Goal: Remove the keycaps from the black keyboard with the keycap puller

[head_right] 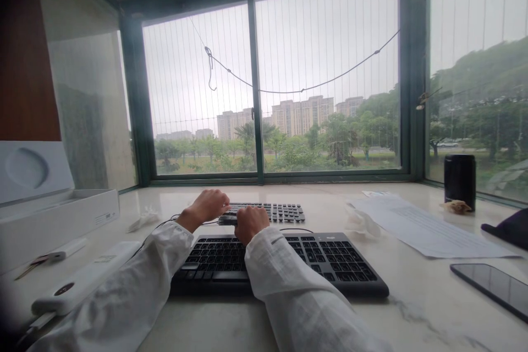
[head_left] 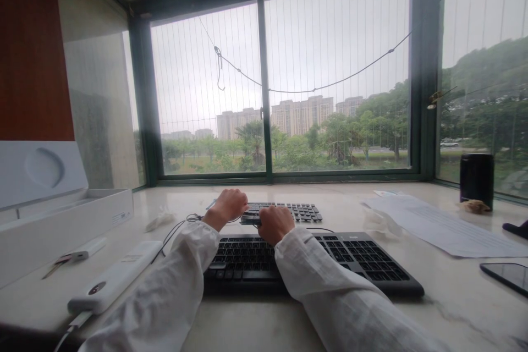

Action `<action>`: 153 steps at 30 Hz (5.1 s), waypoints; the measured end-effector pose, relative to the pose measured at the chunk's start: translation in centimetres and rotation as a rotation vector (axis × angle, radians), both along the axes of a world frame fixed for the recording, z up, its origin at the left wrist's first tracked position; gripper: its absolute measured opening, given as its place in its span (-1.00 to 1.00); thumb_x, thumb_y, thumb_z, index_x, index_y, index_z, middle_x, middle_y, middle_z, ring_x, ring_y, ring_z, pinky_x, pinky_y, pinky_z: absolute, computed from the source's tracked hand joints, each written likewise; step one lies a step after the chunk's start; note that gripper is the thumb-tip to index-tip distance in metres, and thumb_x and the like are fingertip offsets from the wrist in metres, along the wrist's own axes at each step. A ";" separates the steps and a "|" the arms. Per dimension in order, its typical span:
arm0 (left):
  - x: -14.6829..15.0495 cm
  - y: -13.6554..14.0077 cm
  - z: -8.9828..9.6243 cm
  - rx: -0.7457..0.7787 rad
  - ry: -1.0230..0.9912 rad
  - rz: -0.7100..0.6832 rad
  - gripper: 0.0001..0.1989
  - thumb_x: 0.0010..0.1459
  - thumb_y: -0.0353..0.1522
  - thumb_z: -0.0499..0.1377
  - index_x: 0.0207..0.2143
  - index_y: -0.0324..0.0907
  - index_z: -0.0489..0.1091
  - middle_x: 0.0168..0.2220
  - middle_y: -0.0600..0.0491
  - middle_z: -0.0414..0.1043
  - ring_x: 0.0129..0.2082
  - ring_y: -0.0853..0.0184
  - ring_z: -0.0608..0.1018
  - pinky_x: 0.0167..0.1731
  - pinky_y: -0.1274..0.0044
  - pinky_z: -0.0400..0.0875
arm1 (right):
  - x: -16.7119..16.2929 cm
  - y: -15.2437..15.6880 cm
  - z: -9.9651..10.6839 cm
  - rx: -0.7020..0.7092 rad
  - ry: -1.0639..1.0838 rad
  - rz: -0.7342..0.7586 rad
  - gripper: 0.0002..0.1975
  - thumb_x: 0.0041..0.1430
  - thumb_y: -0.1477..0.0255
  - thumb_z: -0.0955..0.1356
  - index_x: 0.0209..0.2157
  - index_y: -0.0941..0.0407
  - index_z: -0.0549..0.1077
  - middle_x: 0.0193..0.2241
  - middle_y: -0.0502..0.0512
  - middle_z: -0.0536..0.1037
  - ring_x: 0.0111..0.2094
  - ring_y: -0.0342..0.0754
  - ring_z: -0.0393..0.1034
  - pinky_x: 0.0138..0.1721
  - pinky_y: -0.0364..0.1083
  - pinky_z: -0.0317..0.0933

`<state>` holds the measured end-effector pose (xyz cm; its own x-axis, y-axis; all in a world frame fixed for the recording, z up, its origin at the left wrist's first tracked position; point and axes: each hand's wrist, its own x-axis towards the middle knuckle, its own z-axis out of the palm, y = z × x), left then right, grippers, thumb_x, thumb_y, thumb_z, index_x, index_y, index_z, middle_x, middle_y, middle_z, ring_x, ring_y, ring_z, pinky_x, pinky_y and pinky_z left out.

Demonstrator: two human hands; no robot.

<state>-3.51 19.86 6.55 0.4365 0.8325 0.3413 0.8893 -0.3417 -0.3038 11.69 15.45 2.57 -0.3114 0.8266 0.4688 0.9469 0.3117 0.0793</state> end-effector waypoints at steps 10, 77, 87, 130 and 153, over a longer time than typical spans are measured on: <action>-0.1 -0.1 0.2 -0.003 0.001 0.058 -0.71 0.16 -0.24 0.09 -0.34 -0.21 0.53 -0.29 -0.19 0.53 -0.23 0.16 0.55 -0.22 0.42 0.35 | -0.4 -0.6 0.1 -0.014 0.021 0.027 -0.75 0.08 0.42 0.25 -0.35 0.16 0.56 -0.38 0.27 0.59 -0.32 0.10 0.51 -0.30 -0.03 0.29; -1.7 1.9 -1.1 -0.151 0.062 0.217 -0.67 0.07 -0.16 0.14 -0.25 -0.18 0.54 -0.20 -0.19 0.52 -0.22 0.16 0.54 -0.22 0.43 0.38 | -1.4 -1.0 0.0 -0.061 -0.060 0.023 -0.74 0.04 0.43 0.26 -0.31 0.16 0.55 -0.34 0.29 0.58 -0.29 0.10 0.50 -0.30 -0.03 0.27; -1.6 1.8 -1.1 -0.155 0.067 0.223 -0.67 0.07 -0.16 0.14 -0.25 -0.17 0.54 -0.20 -0.18 0.53 -0.22 0.19 0.54 -0.22 0.46 0.38 | -1.5 -1.1 0.0 -0.070 -0.064 0.015 -0.73 0.05 0.41 0.26 -0.29 0.16 0.55 -0.31 0.31 0.58 -0.27 0.10 0.49 -0.26 -0.02 0.27; -1.6 1.9 -1.2 -0.171 0.047 0.223 -0.66 0.07 -0.13 0.15 -0.25 -0.16 0.54 -0.18 -0.18 0.52 -0.19 0.17 0.54 -0.19 0.45 0.37 | -1.8 -0.9 -0.5 -0.071 -0.052 0.020 -0.75 0.03 0.42 0.29 -0.29 0.16 0.55 -0.32 0.29 0.58 -0.26 0.10 0.50 -0.26 -0.02 0.27; -1.5 0.7 -0.2 -0.158 -0.048 0.245 -0.71 0.13 -0.20 0.11 -0.23 -0.14 0.53 -0.18 -0.13 0.52 -0.18 0.18 0.53 -0.15 0.43 0.36 | -1.9 -1.4 -0.2 -0.119 -0.008 0.077 -0.75 0.04 0.42 0.28 -0.30 0.17 0.55 -0.33 0.29 0.59 -0.26 0.10 0.50 -0.27 -0.04 0.27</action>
